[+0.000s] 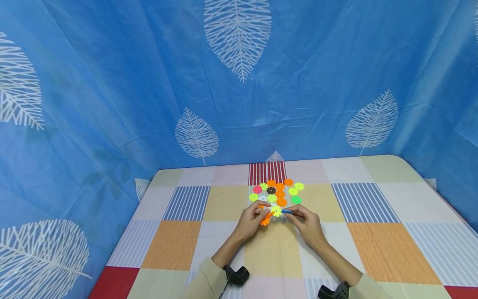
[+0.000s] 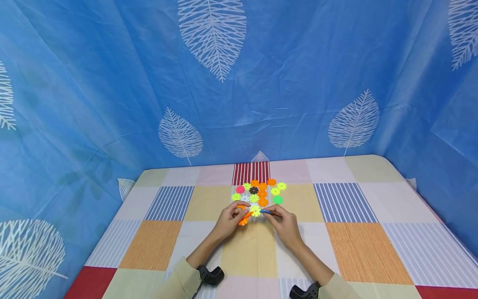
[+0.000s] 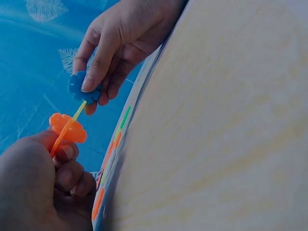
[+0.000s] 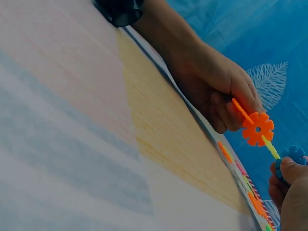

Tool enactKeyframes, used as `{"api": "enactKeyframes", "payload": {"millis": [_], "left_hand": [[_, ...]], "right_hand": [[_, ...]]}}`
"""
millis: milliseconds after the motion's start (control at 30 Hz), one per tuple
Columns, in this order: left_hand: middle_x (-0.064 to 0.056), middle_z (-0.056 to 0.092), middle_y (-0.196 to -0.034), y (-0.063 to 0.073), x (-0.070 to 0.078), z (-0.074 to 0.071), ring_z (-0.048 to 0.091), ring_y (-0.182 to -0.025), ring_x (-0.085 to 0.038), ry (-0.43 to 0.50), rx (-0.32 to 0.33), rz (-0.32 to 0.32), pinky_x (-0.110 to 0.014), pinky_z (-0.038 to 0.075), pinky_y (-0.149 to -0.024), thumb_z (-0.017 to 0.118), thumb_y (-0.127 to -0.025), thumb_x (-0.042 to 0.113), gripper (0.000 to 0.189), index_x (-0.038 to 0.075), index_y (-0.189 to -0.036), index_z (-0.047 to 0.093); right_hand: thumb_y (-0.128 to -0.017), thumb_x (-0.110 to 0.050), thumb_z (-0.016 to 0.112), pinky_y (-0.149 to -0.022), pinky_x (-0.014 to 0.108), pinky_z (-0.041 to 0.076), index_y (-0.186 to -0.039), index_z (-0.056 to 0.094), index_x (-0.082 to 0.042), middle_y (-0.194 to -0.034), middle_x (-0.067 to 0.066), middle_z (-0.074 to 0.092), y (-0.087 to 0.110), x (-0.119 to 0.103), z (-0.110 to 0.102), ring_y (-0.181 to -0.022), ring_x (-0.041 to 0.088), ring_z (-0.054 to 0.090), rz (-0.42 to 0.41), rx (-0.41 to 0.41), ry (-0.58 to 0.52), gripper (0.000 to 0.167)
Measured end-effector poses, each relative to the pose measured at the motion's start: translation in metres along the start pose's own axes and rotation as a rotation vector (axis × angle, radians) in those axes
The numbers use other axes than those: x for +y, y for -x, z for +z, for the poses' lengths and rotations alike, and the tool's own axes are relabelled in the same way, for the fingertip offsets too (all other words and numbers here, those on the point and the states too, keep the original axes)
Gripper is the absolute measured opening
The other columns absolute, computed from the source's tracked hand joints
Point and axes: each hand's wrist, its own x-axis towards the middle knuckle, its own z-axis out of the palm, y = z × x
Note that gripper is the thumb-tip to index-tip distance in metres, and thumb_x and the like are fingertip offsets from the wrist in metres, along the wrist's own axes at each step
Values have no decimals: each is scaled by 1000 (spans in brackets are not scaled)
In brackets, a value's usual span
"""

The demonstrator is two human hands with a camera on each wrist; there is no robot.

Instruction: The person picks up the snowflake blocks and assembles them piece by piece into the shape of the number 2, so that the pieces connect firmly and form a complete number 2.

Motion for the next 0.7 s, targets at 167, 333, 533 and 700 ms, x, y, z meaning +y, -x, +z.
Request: {"api": "enactKeyframes", "payload": {"millis": [167, 333, 533, 700], "left_hand": [[1, 37, -54, -1, 4, 4, 31, -48, -2, 0, 5, -49, -17, 30, -52, 53, -94, 7, 25, -7, -113, 57], [3, 39, -54, -1, 7, 8, 33, -47, -1, -7, 22, -95, -16, 31, -51, 55, -92, 7, 19, -8, -101, 63], [3, 40, -54, -2, 6, 8, 33, -48, -1, 66, 18, -145, -16, 30, -49, 55, -92, 7, 19, -8, -100, 63], [3, 46, -56, -2, 3, 7, 36, -50, -1, 141, -24, -173, -17, 32, -50, 53, -93, 7, 20, -11, -99, 61]], "right_hand": [[-77, 15, 63, -74, 22, 50, -89, 63, 6, -85, 17, 67, -1, -2, 0, -79, 25, 66, 11, -29, -24, 14], [-78, 14, 63, -75, 22, 50, -89, 63, 6, -85, 17, 67, 0, -3, 1, -79, 26, 66, 41, -48, -45, 14], [-78, 15, 62, -75, 23, 50, -89, 63, 7, -85, 18, 66, 0, -2, 1, -81, 20, 66, 37, -55, -77, 14], [-77, 19, 60, -70, 23, 51, -86, 61, 10, -84, 24, 65, 1, 2, -1, -79, 22, 67, 26, -73, -163, 13]]}}
